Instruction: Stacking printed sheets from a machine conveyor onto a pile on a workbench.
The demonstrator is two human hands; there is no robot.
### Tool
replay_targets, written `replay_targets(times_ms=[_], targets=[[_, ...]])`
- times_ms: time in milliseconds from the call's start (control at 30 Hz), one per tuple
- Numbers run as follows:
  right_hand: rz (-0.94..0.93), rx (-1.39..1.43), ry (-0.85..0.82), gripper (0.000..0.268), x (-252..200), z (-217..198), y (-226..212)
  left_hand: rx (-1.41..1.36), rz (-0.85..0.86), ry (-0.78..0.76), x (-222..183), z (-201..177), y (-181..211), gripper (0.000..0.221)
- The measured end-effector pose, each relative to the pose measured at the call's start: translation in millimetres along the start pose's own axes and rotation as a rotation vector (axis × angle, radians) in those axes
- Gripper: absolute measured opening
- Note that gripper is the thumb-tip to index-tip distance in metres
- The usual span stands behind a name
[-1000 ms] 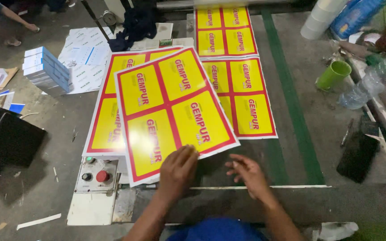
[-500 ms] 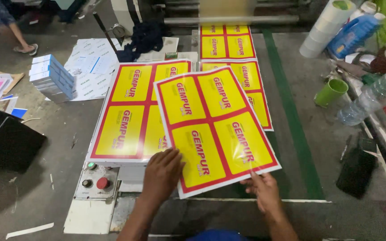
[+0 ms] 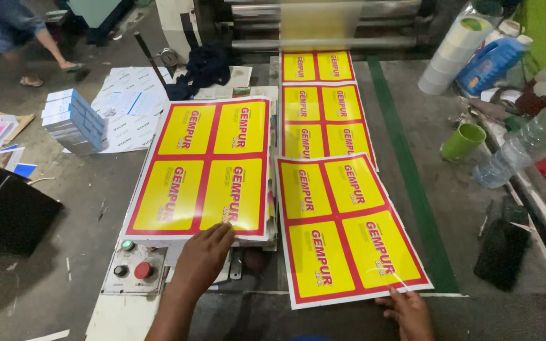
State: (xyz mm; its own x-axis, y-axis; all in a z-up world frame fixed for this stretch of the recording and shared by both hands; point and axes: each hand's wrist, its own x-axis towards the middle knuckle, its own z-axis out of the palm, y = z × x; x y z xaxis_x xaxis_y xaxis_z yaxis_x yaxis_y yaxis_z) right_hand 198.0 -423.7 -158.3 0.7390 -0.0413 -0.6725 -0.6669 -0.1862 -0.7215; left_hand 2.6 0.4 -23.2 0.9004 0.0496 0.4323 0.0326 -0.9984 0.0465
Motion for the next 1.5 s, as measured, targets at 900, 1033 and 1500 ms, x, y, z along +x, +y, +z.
replay_targets(times_ms=[900, 1033, 1500], targets=[[-0.256, 0.211, -0.242, 0.027, 79, 63, 5, -0.180, -0.346, 0.406, 11, -26, 25, 0.013], [-0.275, 0.201, -0.220, 0.033, 61, 68, -16, -0.183, -0.362, 0.466, 8, -19, 11, 0.013], [-0.373, 0.000, -0.601, 0.041, -7, 109, -42, -0.324, 0.105, 0.401, 40, 4, 96, 0.027]])
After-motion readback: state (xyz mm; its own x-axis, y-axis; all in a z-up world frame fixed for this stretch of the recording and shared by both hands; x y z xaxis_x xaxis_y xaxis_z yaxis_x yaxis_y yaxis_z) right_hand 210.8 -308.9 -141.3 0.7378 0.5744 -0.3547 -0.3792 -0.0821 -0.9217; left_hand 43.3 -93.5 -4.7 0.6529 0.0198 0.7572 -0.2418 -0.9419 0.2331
